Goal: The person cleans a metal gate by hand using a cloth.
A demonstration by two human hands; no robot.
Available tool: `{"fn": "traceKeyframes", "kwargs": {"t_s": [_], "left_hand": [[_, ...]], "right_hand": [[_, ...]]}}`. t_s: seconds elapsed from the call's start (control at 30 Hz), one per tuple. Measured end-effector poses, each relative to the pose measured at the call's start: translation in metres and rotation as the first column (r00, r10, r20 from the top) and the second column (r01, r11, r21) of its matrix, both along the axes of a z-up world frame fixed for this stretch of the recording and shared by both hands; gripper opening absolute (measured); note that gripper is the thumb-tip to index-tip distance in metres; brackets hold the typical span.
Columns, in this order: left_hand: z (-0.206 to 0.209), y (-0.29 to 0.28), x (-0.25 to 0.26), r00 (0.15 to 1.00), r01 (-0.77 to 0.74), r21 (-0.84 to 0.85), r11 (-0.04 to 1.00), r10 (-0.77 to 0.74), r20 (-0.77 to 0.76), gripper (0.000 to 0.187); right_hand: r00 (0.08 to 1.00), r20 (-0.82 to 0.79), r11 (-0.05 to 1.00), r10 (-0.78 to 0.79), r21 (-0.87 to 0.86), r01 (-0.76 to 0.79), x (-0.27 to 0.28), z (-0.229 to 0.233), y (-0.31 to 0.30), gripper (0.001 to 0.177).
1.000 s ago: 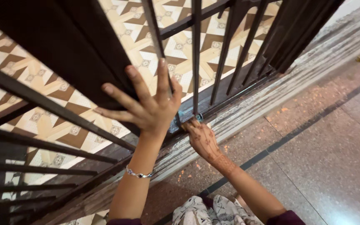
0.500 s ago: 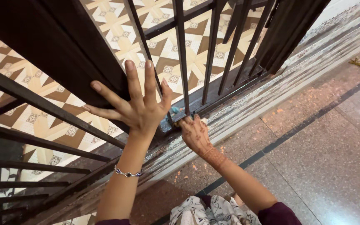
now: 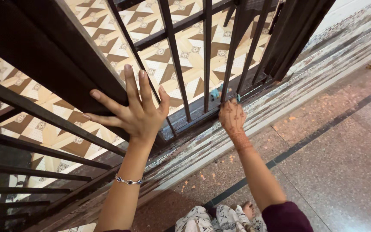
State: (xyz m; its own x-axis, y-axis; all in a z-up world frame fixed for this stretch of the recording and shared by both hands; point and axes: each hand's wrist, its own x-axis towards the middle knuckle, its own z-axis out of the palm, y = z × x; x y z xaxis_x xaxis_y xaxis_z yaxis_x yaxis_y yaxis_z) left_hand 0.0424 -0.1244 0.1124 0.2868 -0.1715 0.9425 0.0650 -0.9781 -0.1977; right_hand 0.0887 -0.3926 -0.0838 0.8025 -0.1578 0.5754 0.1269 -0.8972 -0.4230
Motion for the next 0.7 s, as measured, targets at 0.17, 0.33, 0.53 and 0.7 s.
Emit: {"fn": "traceKeyframes", "kwargs": {"t_s": [0.17,0.33,0.53,0.7], "left_hand": [[-0.001,0.0,0.001,0.999,-0.037,0.019,0.999,0.037,-0.006,0.08],[-0.003,0.0,0.0,1.0,-0.016,0.011,1.0,0.016,-0.016,0.08],[0.004,0.001,-0.01,0.982,0.186,-0.024,0.982,-0.185,0.033,0.059],[0.019,0.001,-0.02,0.896,0.444,-0.051,0.895,-0.442,0.033,0.048]], "right_hand": [[0.999,-0.05,0.997,-0.021,-0.079,0.017,-0.011,-0.026,0.042,0.013],[0.953,0.043,0.954,0.3,-0.015,-0.299,-0.052,-0.006,0.075,0.017],[0.942,0.176,0.957,0.286,0.005,-0.291,-0.077,0.032,0.046,0.034],[0.924,0.134,0.799,0.357,0.468,-0.377,-0.099,0.098,0.017,0.028]]}}
